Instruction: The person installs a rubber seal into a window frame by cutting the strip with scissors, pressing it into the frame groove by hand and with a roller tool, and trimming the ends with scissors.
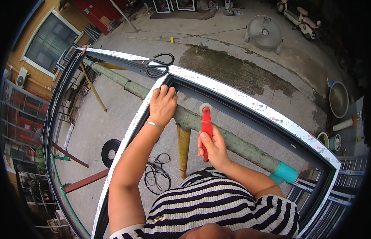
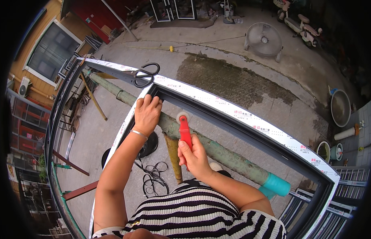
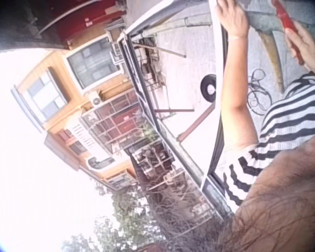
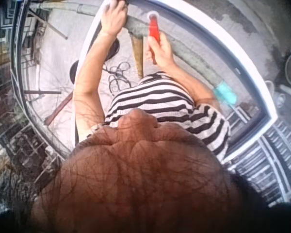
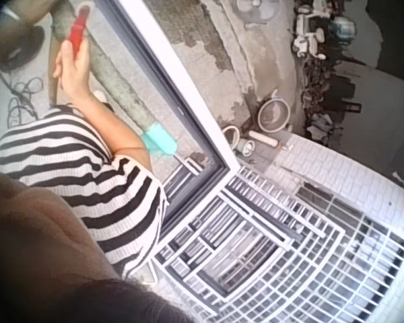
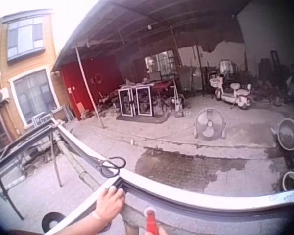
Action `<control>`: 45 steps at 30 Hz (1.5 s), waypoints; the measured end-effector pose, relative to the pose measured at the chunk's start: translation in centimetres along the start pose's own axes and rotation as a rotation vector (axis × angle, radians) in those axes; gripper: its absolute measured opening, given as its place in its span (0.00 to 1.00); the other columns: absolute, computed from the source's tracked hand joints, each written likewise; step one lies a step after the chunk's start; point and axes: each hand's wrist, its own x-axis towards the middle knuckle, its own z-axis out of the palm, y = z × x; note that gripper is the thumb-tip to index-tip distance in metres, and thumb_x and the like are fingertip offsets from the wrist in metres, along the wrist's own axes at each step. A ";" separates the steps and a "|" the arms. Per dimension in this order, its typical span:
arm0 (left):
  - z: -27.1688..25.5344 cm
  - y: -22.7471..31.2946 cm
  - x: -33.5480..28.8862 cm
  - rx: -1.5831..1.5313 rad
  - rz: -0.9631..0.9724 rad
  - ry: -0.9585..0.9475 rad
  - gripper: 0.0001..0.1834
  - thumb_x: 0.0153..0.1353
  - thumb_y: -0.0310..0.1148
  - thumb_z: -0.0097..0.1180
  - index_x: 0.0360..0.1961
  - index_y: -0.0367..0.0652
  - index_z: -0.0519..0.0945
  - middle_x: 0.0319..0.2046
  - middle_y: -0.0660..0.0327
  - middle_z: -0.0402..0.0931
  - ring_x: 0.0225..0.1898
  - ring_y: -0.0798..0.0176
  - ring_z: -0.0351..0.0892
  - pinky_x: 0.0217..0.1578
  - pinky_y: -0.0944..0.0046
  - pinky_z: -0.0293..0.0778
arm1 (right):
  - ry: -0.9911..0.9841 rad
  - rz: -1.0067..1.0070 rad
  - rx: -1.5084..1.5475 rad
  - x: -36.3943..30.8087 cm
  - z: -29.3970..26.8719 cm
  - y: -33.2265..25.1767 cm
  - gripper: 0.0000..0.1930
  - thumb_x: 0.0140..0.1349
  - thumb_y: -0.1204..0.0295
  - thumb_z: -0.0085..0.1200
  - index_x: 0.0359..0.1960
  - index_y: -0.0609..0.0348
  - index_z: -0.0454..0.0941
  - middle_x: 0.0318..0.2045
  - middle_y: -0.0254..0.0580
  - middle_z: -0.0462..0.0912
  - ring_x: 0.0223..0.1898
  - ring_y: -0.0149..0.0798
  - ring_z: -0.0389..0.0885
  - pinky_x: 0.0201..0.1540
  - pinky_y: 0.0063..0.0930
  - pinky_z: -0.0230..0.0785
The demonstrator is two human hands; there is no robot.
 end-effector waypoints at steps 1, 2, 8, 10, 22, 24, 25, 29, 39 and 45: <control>0.1 0.0 0.0 0.000 0.000 -0.001 0.12 0.57 0.33 0.54 0.40 0.47 0.84 0.34 0.67 0.67 0.42 0.63 0.67 0.46 0.61 0.62 | 0.002 0.002 0.001 0.0 -0.1 0.0 0.13 0.77 0.60 0.46 0.44 0.57 0.65 0.27 0.33 0.74 0.21 0.22 0.70 0.24 0.18 0.68; 0.1 0.0 0.0 0.000 0.000 -0.001 0.12 0.56 0.33 0.53 0.41 0.47 0.83 0.34 0.67 0.67 0.42 0.63 0.67 0.46 0.61 0.62 | -0.010 0.020 -0.011 0.1 -0.2 0.0 0.13 0.77 0.60 0.46 0.44 0.57 0.66 0.27 0.33 0.74 0.21 0.22 0.70 0.24 0.18 0.68; -0.6 0.7 -0.1 -0.084 0.034 0.001 0.06 0.55 0.31 0.52 0.28 0.44 0.80 0.34 0.63 0.67 0.43 0.60 0.66 0.47 0.61 0.60 | -0.020 0.043 -0.013 0.4 -0.1 0.0 0.13 0.76 0.59 0.46 0.44 0.57 0.66 0.28 0.33 0.74 0.21 0.22 0.70 0.24 0.18 0.67; -0.9 0.7 -0.3 -0.086 0.013 -0.005 0.07 0.56 0.31 0.51 0.28 0.42 0.81 0.34 0.62 0.67 0.43 0.59 0.66 0.47 0.62 0.60 | -0.038 0.050 -0.021 0.3 0.0 0.1 0.13 0.76 0.59 0.47 0.44 0.57 0.66 0.28 0.33 0.74 0.21 0.22 0.70 0.25 0.19 0.67; -4.3 0.3 -6.0 -0.070 -0.209 -0.080 0.20 0.58 0.35 0.59 0.53 0.51 0.83 0.76 0.61 0.52 0.78 0.48 0.44 0.73 0.43 0.38 | -0.063 0.040 -0.062 0.2 -1.0 0.3 0.11 0.76 0.62 0.46 0.47 0.57 0.65 0.28 0.36 0.73 0.22 0.26 0.71 0.27 0.23 0.71; -3.7 0.7 -6.1 -0.072 -0.209 -0.107 0.20 0.58 0.34 0.58 0.53 0.50 0.83 0.75 0.61 0.53 0.77 0.47 0.45 0.73 0.42 0.39 | -0.069 0.046 -0.066 0.4 -1.0 0.4 0.11 0.76 0.62 0.46 0.47 0.57 0.65 0.28 0.36 0.73 0.22 0.26 0.71 0.27 0.23 0.71; -3.8 0.7 -6.1 -0.099 -0.217 -0.109 0.20 0.59 0.32 0.56 0.53 0.49 0.83 0.76 0.61 0.53 0.77 0.47 0.45 0.73 0.42 0.39 | -0.071 0.048 -0.070 0.5 -1.1 0.4 0.11 0.76 0.62 0.46 0.48 0.57 0.65 0.28 0.36 0.73 0.22 0.26 0.71 0.27 0.23 0.71; -3.1 1.2 -5.9 0.001 -0.171 -0.127 0.23 0.60 0.30 0.51 0.57 0.42 0.80 0.76 0.64 0.52 0.78 0.49 0.45 0.73 0.42 0.41 | -0.063 0.075 -0.039 0.6 -0.9 0.3 0.11 0.77 0.63 0.45 0.48 0.57 0.65 0.28 0.36 0.73 0.22 0.26 0.71 0.27 0.23 0.71; -4.1 -0.5 -4.5 -0.049 -0.034 -0.122 0.20 0.59 0.31 0.53 0.51 0.36 0.83 0.74 0.65 0.56 0.78 0.53 0.44 0.74 0.42 0.40 | -0.106 0.047 -0.093 0.4 -0.2 -0.1 0.11 0.77 0.62 0.45 0.47 0.57 0.65 0.28 0.37 0.73 0.22 0.26 0.71 0.27 0.23 0.71; -4.3 0.3 -4.8 -0.193 -0.119 -0.124 0.27 0.53 0.33 0.59 0.58 0.47 0.81 0.75 0.63 0.54 0.78 0.51 0.42 0.74 0.38 0.38 | -0.075 0.064 -0.104 0.0 -0.6 0.3 0.12 0.77 0.61 0.46 0.46 0.57 0.65 0.27 0.36 0.73 0.21 0.26 0.71 0.26 0.23 0.71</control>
